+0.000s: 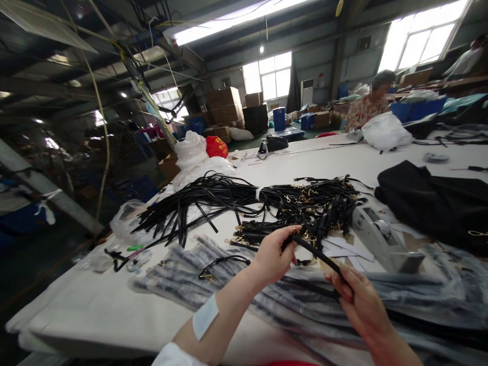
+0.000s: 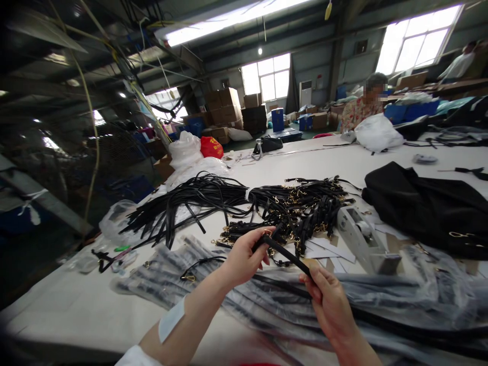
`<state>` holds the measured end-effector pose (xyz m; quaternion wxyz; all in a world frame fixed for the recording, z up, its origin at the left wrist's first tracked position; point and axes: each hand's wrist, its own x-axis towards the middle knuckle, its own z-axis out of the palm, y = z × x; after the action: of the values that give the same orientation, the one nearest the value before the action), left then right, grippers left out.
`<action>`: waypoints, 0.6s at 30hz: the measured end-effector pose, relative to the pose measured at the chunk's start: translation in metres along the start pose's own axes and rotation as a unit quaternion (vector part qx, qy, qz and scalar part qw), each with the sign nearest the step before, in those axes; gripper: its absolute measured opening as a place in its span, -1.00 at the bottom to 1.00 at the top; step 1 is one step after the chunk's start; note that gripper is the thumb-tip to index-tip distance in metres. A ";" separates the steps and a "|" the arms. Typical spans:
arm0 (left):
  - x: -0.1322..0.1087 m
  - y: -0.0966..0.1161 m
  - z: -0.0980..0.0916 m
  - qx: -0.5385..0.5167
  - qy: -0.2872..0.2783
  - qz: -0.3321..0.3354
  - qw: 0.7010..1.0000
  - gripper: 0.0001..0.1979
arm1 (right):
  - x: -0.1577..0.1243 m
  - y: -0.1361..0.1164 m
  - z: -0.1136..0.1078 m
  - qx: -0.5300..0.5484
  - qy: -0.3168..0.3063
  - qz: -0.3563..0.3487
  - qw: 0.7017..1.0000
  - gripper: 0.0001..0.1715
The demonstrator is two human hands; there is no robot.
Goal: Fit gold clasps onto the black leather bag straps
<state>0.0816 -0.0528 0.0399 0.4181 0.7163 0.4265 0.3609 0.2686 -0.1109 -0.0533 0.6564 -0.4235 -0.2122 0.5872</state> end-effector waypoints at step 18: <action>-0.007 -0.002 0.000 0.162 0.074 0.172 0.969 -0.55 | -0.001 0.007 0.008 -0.015 0.012 0.035 0.999 -0.50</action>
<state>0.0782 -0.0590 0.0371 0.1951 0.8086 0.3791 0.4055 0.2580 -0.1093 -0.0546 0.6316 -0.4477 -0.1982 0.6011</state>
